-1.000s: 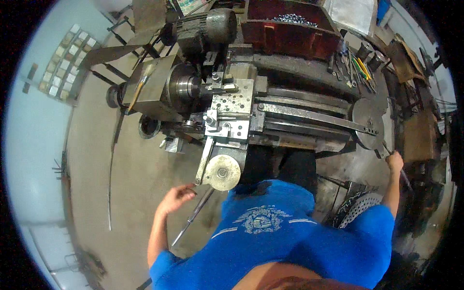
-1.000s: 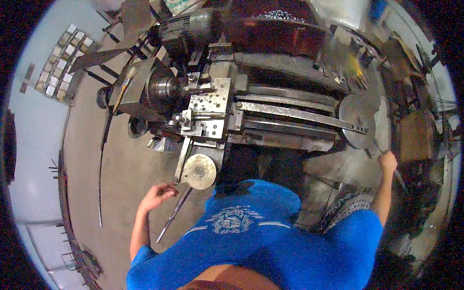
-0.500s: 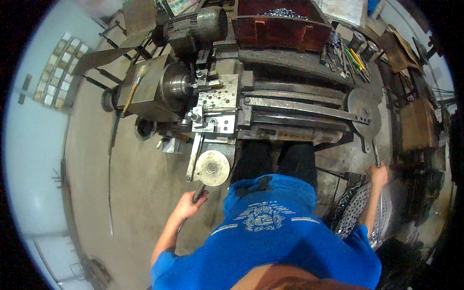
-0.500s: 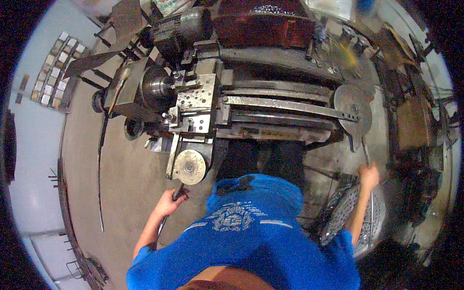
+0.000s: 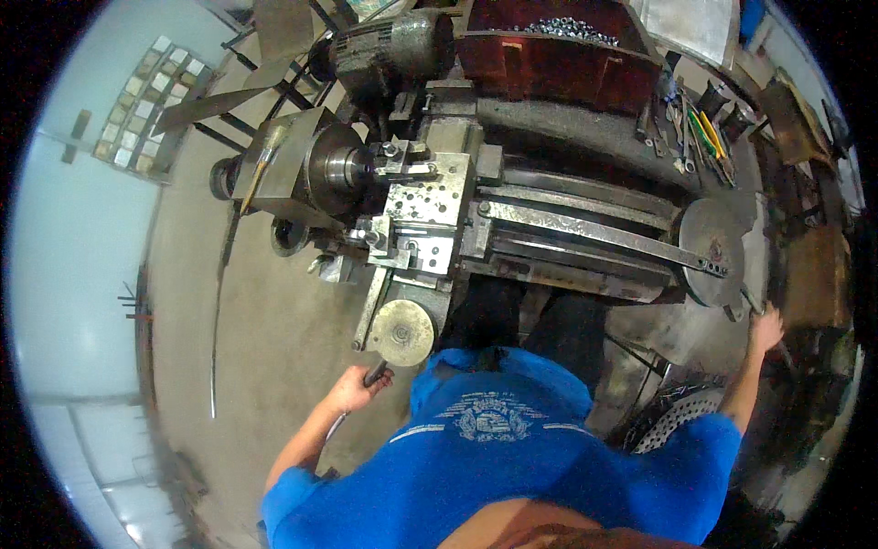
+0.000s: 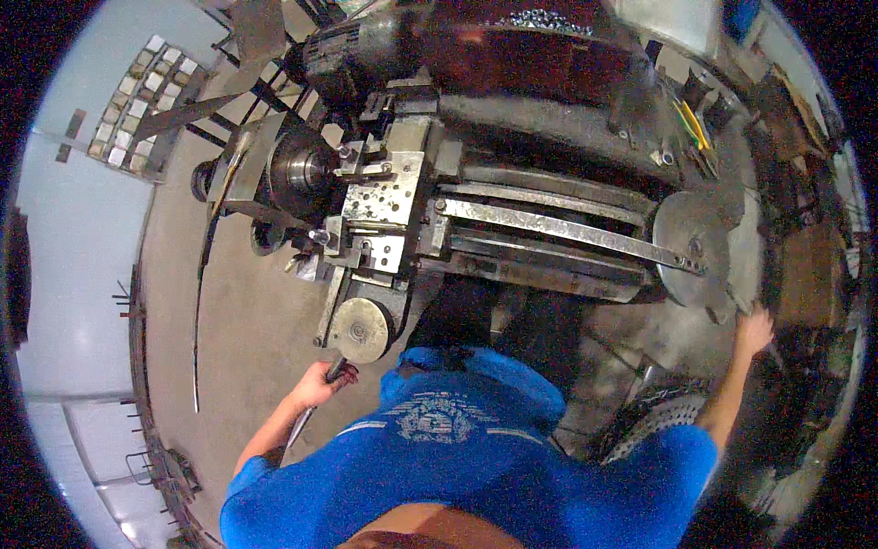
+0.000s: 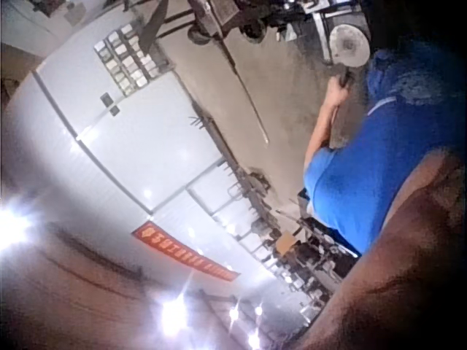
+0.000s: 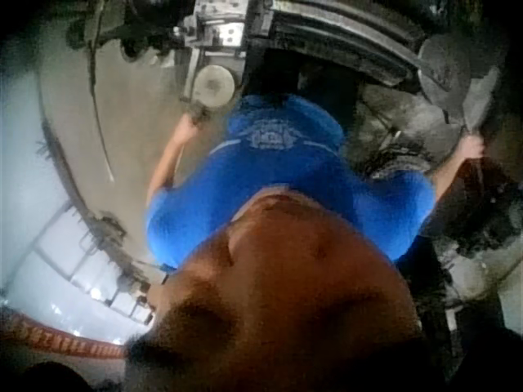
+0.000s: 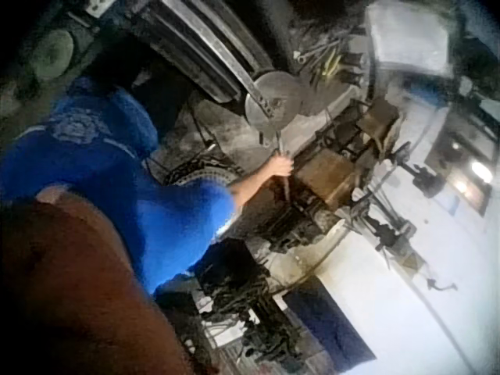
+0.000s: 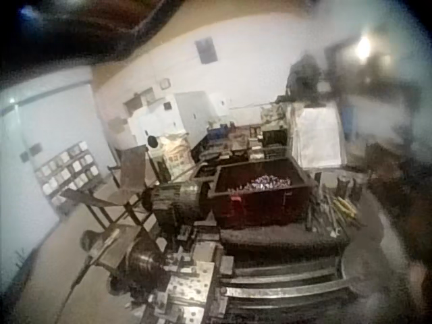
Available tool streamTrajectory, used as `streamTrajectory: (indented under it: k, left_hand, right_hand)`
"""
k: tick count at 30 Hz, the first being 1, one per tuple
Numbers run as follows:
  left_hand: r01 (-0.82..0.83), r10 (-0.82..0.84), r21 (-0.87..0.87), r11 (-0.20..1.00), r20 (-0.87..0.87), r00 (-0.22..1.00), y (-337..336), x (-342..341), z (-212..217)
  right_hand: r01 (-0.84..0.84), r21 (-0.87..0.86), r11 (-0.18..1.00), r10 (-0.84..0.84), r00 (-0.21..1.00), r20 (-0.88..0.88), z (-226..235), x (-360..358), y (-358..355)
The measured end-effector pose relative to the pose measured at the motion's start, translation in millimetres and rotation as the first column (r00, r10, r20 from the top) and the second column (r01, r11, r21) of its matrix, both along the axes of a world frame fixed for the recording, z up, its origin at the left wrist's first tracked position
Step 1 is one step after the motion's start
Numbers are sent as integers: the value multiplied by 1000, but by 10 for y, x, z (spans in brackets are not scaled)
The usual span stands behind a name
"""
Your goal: The person operates a metal lathe, repeatedly inserting small cylindrical metal parts into the chuck, engaging the machine, and removing the parts. The person uses a long metal rod to assist with the process and places the finished parts into a perforated metal tray.
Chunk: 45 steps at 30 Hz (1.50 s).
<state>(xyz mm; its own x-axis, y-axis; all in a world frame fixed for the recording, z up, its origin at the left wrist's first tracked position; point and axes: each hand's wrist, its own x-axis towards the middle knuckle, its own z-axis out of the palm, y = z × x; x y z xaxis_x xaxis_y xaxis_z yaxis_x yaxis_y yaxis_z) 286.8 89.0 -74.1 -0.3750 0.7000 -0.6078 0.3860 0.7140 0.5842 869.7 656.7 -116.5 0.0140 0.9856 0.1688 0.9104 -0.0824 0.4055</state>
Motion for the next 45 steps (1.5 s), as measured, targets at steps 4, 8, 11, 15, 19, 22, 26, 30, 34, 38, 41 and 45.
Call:
streamTrajectory:
  k: [4,8,11,15,19,22,26,30,34,38,41,45]
  left_hand:
    - [5,-29,67,998,370,929,91,-125,151]
    - [-54,13,110,992,340,940,-79,-787,-28]
    - [-210,225,102,972,-166,960,-212,-1685,-627]
    - [-58,-59,-118,991,-793,606,-36,-2608,-899]
    - [-1,-126,-155,988,-805,580,225,-2870,-1153]
    - [-59,-87,-142,988,-835,543,288,-2913,-1500]
    - [-629,642,336,701,-681,352,716,-2422,-1779]
    - [-337,437,284,898,-675,594,294,-2745,-2097]
    - [-85,-79,-172,981,-764,640,135,-2829,-1518]
    - [-119,20,-83,989,-736,677,60,-2801,-1304]
    - [-153,92,-14,988,-740,666,-14,-2771,-446]
    - [-274,446,361,892,-802,396,-570,-2820,766]
  right_hand:
    - [127,65,990,-127,992,-5,214,-455,206]
    - [-104,248,963,132,986,-100,-133,-116,10]
    - [-149,304,941,230,940,-251,-325,-158,-335]
    - [-223,205,953,299,799,-521,-360,-447,-963]
    - [-54,-43,998,12,746,-666,-297,-710,-1365]
    - [-103,-51,993,49,784,-619,-417,-672,-1510]
    - [-112,-41,993,58,755,-653,-363,-695,-1629]
    - [-143,-22,989,101,789,-606,244,-1037,-1541]
    - [-334,157,929,348,653,-672,962,-1776,-1194]
    - [-642,255,723,529,276,-803,1710,-3320,-1223]
    - [-870,245,428,610,78,-788,1902,-4479,-1427]
    - [-921,378,-92,691,-333,-642,1753,-5826,-1816]
